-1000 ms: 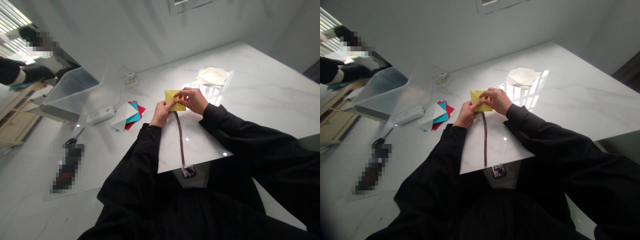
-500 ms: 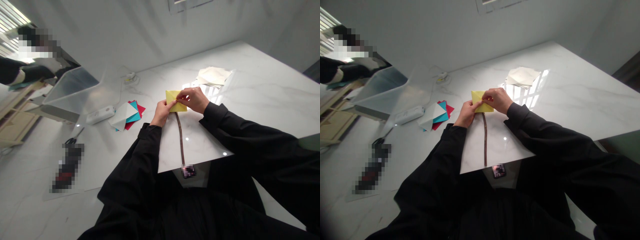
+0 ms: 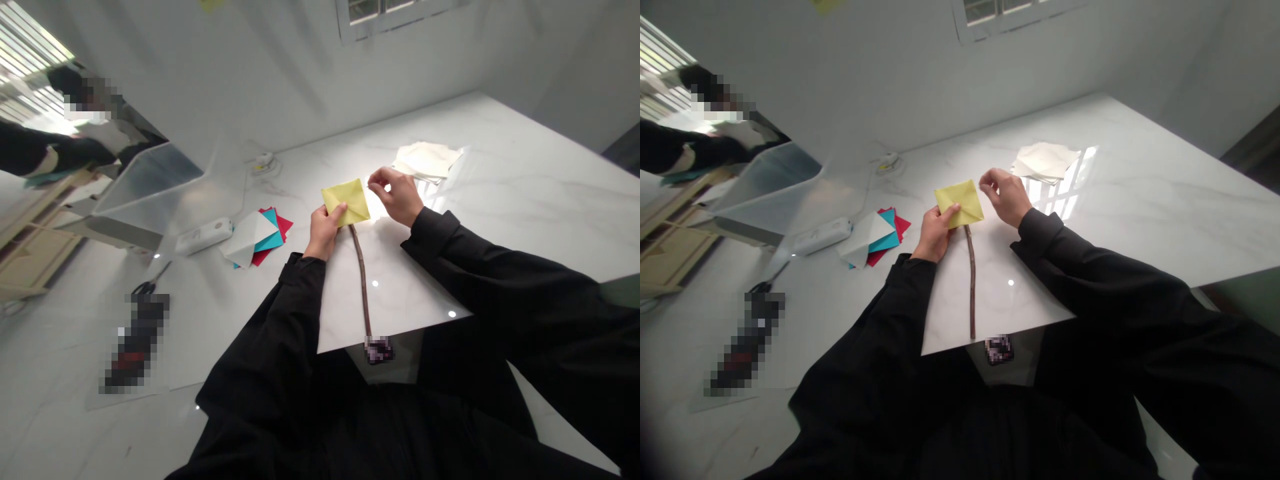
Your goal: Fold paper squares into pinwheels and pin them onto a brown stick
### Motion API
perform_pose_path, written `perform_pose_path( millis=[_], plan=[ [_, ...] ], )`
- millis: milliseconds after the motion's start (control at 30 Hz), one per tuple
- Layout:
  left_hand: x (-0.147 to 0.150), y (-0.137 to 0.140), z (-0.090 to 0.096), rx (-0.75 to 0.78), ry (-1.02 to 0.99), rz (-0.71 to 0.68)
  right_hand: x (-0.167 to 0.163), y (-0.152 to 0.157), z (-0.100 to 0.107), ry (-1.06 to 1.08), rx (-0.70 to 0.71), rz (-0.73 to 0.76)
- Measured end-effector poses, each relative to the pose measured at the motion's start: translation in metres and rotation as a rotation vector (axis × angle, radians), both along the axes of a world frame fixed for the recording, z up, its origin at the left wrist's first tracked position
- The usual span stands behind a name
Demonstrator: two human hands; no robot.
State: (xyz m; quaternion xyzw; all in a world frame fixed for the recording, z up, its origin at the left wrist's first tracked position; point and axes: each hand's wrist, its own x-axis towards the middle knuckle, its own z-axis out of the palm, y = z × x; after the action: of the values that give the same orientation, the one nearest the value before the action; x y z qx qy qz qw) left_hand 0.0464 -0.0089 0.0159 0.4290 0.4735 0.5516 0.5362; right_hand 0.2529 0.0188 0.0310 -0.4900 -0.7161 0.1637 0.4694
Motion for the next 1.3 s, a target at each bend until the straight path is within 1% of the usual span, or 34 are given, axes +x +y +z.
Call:
perform_pose_path(
  millis=[33,100,167,267,367,467,600,733,1000,1167,1300],
  plan=[
    [0.000,0.000,0.001,-0.005,-0.015,0.021,0.007,0.006,-0.003,-0.005,-0.026,-0.066],
    [-0.001,-0.001,0.002,-0.017,-0.031,0.037,0.023,0.018,-0.009,-0.060,-0.125,-0.188],
    [-0.001,-0.002,0.004,-0.026,-0.034,0.035,0.037,0.026,-0.014,-0.150,-0.236,-0.263],
    [-0.001,-0.004,0.006,-0.038,-0.034,0.032,0.048,0.031,-0.017,-0.301,-0.351,-0.274],
    [-0.001,-0.005,0.007,-0.045,-0.036,0.019,0.049,0.030,-0.017,-0.402,-0.397,-0.265],
    [-0.002,-0.006,0.009,-0.047,-0.034,0.011,0.048,0.030,-0.015,-0.426,-0.393,-0.291],
    [-0.003,-0.007,0.010,-0.054,-0.042,0.007,0.051,0.030,-0.014,-0.399,-0.354,-0.331],
    [-0.004,-0.008,0.009,-0.048,-0.044,0.001,0.056,0.027,-0.013,-0.388,-0.309,-0.301],
    [-0.006,-0.009,0.012,-0.035,-0.049,-0.005,0.052,0.016,-0.007,-0.449,-0.319,-0.225],
    [-0.004,-0.008,0.012,-0.024,-0.057,-0.014,0.044,0.022,-0.015,-0.371,-0.226,-0.223],
    [-0.004,-0.007,0.011,-0.043,-0.089,0.002,0.032,0.025,-0.019,-0.234,-0.079,-0.192]
  ],
)
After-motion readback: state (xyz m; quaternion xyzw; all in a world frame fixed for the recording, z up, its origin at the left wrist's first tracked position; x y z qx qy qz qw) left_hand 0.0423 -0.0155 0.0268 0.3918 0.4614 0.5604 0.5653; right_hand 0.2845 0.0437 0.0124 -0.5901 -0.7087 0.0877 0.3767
